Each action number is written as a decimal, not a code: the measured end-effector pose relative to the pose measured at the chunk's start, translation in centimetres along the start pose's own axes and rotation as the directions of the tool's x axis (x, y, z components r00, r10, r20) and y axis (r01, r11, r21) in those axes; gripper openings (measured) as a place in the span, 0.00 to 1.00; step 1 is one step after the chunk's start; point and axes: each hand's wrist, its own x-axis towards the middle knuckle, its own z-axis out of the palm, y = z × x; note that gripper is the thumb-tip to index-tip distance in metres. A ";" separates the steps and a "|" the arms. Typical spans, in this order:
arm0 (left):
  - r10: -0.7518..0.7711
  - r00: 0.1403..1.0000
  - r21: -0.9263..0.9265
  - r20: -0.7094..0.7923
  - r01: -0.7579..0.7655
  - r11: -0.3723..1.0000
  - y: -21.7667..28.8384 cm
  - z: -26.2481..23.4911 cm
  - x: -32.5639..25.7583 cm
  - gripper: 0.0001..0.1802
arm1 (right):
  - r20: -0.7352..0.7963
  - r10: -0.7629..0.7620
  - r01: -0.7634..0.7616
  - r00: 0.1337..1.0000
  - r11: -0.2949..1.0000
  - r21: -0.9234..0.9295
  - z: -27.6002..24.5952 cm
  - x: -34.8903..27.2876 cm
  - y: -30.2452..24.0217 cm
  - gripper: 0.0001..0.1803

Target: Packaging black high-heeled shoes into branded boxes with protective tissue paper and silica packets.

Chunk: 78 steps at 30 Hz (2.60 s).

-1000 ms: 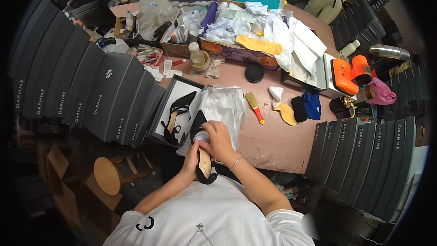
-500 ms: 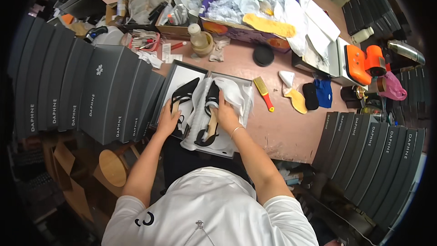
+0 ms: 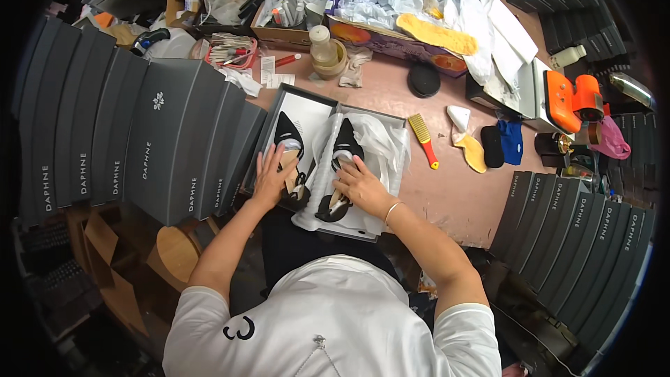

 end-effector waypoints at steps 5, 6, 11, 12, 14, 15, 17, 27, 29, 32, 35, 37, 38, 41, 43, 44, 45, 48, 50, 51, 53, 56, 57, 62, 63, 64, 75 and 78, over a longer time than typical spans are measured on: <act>0.150 0.985 -0.074 -0.087 -0.157 0.985 2.1 -8.2 2.3 0.29 | -0.163 0.147 -0.057 0.976 0.888 0.456 -7.6 -1.0 0.4 0.17; 0.153 0.979 -0.168 -0.136 -0.175 0.970 3.2 -11.1 2.2 0.26 | -0.191 0.231 -0.091 0.954 0.832 0.547 -9.9 -1.5 0.1 0.17; -0.104 0.964 -0.838 0.245 0.264 0.477 11.2 -19.6 1.9 0.12 | 0.089 0.387 -0.102 0.918 0.013 0.995 -15.5 -1.5 -3.2 0.18; -0.102 0.935 -0.887 0.339 0.354 0.296 11.8 -18.9 1.1 0.14 | 0.073 0.359 -0.044 0.930 -0.089 0.995 -14.8 -1.4 -3.9 0.19; -0.030 0.959 -0.930 0.281 0.279 0.239 12.7 -16.9 0.2 0.15 | 0.062 0.337 -0.009 0.940 -0.158 0.987 -13.4 -2.0 -4.9 0.18; -0.031 0.959 -0.937 0.283 0.284 0.206 13.1 -16.7 0.0 0.16 | 0.089 0.340 -0.031 0.936 -0.172 0.985 -13.1 -2.4 -5.0 0.18; -0.009 0.963 -0.946 0.268 0.265 0.186 13.8 -15.7 -0.5 0.17 | 0.109 0.356 -0.048 0.928 -0.175 0.983 -12.5 -3.5 -5.3 0.18; 0.007 0.950 -0.941 0.313 0.309 0.137 14.7 -13.9 0.7 0.13 | 0.108 0.350 0.030 0.930 -0.368 0.929 -10.4 -5.0 -3.9 0.17; -0.047 0.936 -0.922 0.349 0.351 0.163 14.2 -14.2 1.4 0.11 | 0.149 0.319 0.026 0.936 -0.485 0.874 -10.3 -4.6 -3.4 0.17; -0.204 0.866 -0.672 0.456 0.486 0.560 12.1 -15.1 3.2 0.13 | 0.129 0.284 0.062 0.950 -0.578 0.814 -9.3 -3.5 -2.7 0.18; -0.307 0.930 -0.171 0.203 0.342 0.924 11.2 -16.7 4.8 0.23 | 0.114 0.256 0.075 0.960 -0.624 0.778 -8.4 -2.6 -2.1 0.18; -0.170 0.985 -0.461 -0.009 0.147 0.875 13.3 -17.2 6.4 0.28 | 0.122 0.220 0.054 0.968 -0.656 0.752 -8.1 -2.1 -2.1 0.18; -0.124 0.984 -0.577 -0.131 0.026 0.816 14.5 -17.1 7.1 0.30 | 0.118 0.215 0.061 0.969 -0.675 0.735 -8.1 -1.9 -2.4 0.18; 0.010 1.000 -0.771 -0.030 -0.029 0.636 14.9 -15.0 8.7 0.33 | 0.112 0.196 0.062 0.974 -0.709 0.703 -8.5 -1.4 -3.4 0.18; 0.003 0.998 -0.878 -0.058 -0.053 0.475 15.0 -13.7 8.8 0.31 | 0.114 0.192 0.064 0.975 -0.730 0.680 -8.4 -1.7 -3.9 0.18; 0.001 0.998 -0.900 -0.057 -0.052 0.434 15.2 -13.5 8.7 0.30 | 0.117 0.196 0.068 0.974 -0.741 0.668 -8.4 -1.8 -4.0 0.18; -0.006 0.998 -0.917 -0.065 -0.057 0.394 15.5 -13.2 8.6 0.29 | 0.107 0.209 0.082 0.972 -0.730 0.679 -8.6 -2.0 -4.2 0.18; -0.056 0.995 -0.945 -0.083 -0.061 0.322 16.3 -12.3 7.7 0.24 | 0.105 0.202 0.073 0.974 -0.712 0.698 -8.8 -2.8 -4.9 0.17; -0.094 0.989 -0.941 -0.113 -0.076 0.329 17.0 -12.0 7.2 0.20 | 0.105 0.208 0.079 0.972 -0.717 0.693 -8.5 -3.2 -5.5 0.17; -0.133 0.983 -0.935 -0.130 -0.077 0.347 17.5 -12.0 7.0 0.19 | 0.105 0.210 0.081 0.972 -0.719 0.691 -8.5 -3.3 -5.7 0.17; -0.211 0.963 -0.921 -0.165 -0.074 0.382 18.6 -12.3 6.6 0.15 | 0.133 0.207 0.057 0.969 -0.715 0.697 -8.7 -3.5 -6.0 0.18; -0.292 0.937 -0.919 -0.194 -0.069 0.388 19.5 -12.3 6.5 0.11 | 0.143 0.200 0.048 0.969 -0.726 0.686 -8.7 -3.8 -6.4 0.19; -0.313 0.930 -0.919 -0.193 -0.059 0.390 19.8 -12.3 6.4 0.11 | 0.141 0.197 0.050 0.970 -0.732 0.679 -8.7 -3.8 -6.5 0.19; -0.354 0.914 -0.899 -0.198 -0.025 0.438 20.8 -12.9 5.7 0.13 | 0.120 0.183 0.069 0.976 -0.778 0.625 -8.7 -4.4 -7.5 0.21; -0.349 0.917 -0.894 -0.195 -0.020 0.447 20.9 -13.0 5.5 0.13 | 0.121 0.179 0.068 0.976 -0.785 0.616 -8.7 -4.4 -7.6 0.21; -0.340 0.921 -0.891 -0.192 -0.018 0.453 21.0 -13.1 5.5 0.13 | 0.108 0.172 0.070 0.979 -0.787 0.613 -8.6 -4.6 -7.7 0.20; -0.416 0.889 -0.942 -0.193 -0.049 0.331 20.8 -12.9 5.6 0.07 | 0.085 0.160 0.029 0.983 -0.602 0.798 -10.6 -4.3 -7.9 0.13; -0.476 0.876 -0.994 -0.071 -0.020 0.111 21.1 -13.1 6.1 0.20 | 0.107 0.219 0.044 0.970 -0.586 0.809 -11.1 -4.2 -7.2 0.13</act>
